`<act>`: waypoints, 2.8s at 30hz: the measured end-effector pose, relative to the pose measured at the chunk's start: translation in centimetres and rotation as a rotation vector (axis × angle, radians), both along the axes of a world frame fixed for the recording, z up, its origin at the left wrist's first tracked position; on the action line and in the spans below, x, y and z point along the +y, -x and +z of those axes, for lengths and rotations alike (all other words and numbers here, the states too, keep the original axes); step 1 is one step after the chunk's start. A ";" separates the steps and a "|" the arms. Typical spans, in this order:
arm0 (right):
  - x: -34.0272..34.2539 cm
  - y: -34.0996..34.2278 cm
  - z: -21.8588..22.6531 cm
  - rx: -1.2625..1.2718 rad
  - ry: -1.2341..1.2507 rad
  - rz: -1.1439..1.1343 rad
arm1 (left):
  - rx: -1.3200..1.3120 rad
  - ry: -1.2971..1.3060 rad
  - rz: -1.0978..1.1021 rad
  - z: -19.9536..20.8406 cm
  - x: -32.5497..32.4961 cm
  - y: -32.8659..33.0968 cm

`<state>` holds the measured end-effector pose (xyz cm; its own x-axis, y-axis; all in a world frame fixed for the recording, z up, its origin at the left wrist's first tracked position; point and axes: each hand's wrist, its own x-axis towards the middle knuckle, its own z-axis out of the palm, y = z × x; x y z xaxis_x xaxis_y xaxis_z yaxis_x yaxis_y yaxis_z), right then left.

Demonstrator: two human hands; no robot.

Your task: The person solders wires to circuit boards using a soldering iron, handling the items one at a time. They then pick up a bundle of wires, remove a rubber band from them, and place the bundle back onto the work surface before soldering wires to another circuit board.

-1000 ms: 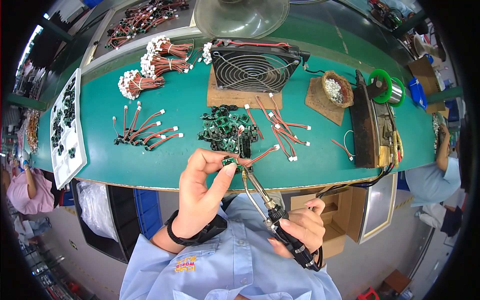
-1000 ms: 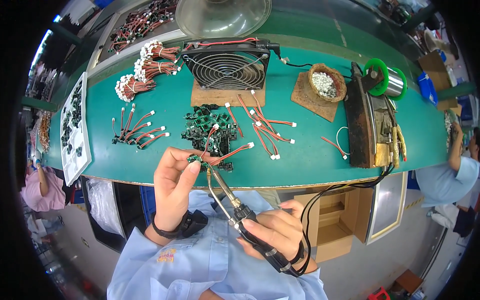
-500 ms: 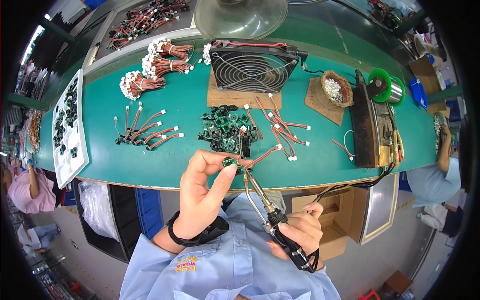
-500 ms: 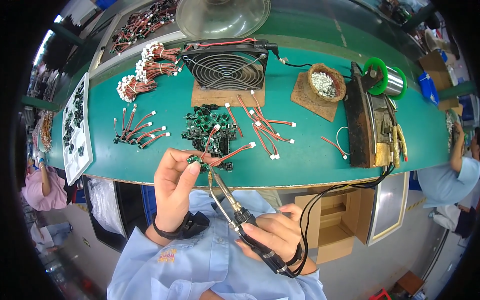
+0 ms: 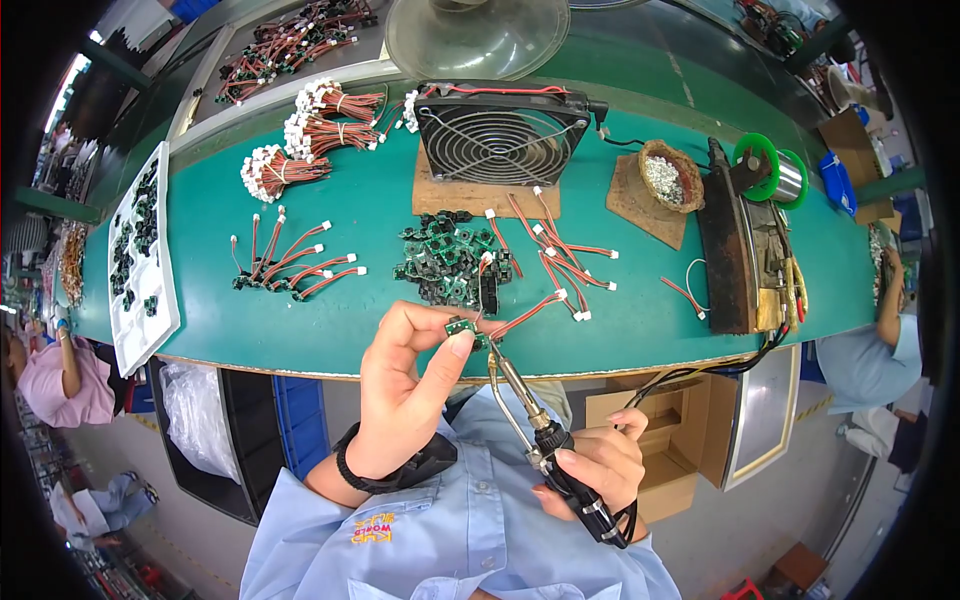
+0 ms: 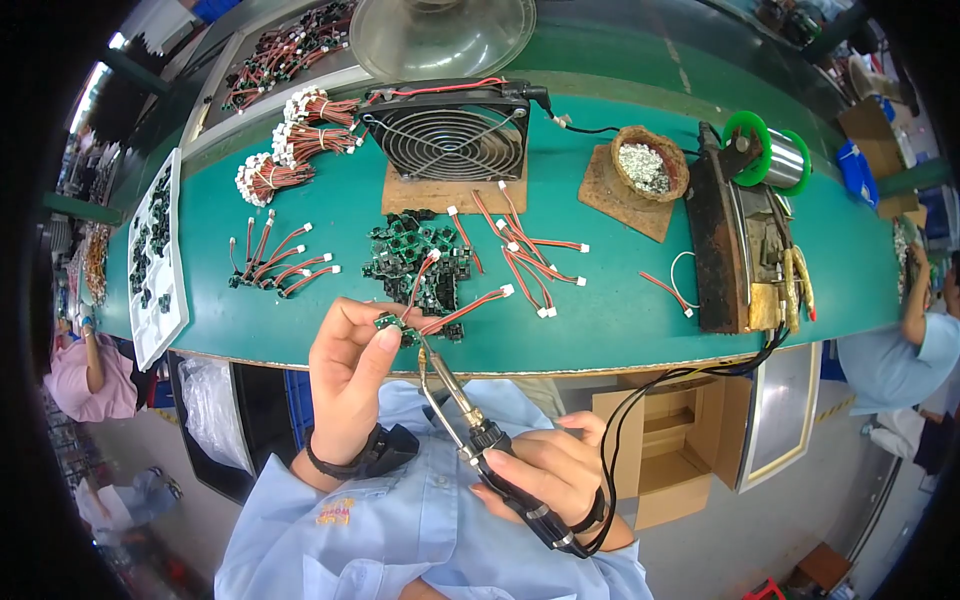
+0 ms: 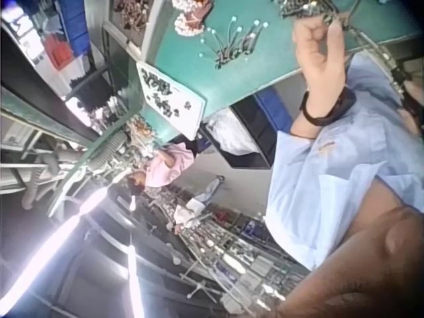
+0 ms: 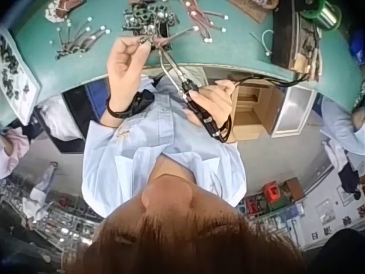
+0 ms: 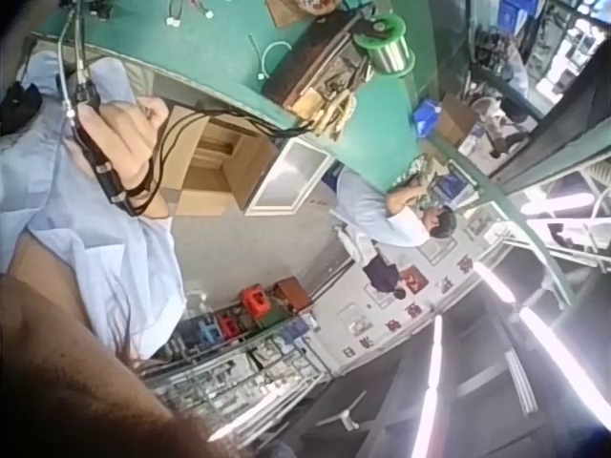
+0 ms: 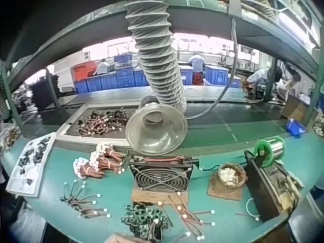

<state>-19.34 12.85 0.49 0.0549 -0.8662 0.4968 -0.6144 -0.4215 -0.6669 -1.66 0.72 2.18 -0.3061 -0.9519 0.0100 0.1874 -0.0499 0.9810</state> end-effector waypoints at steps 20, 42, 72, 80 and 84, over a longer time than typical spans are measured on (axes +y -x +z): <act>-8.0 3.9 -2.4 0.079 -0.051 -0.677 | 0.249 -0.260 -0.158 1.2 -0.7 -1.6; -8.7 0.6 -3.3 0.504 0.029 -0.495 | -0.779 0.525 0.458 -0.9 -2.4 -7.2; -4.0 -1.8 -2.1 -0.424 -0.279 -0.099 | -0.953 0.520 0.104 -2.4 -1.2 -2.4; -5.1 -1.9 -1.4 -0.599 -0.273 -0.132 | -0.978 0.429 -0.055 -2.1 -2.1 -3.0; -5.5 -2.1 -0.6 -0.674 -0.271 -0.140 | -0.837 0.375 -0.134 -0.8 -1.9 -3.1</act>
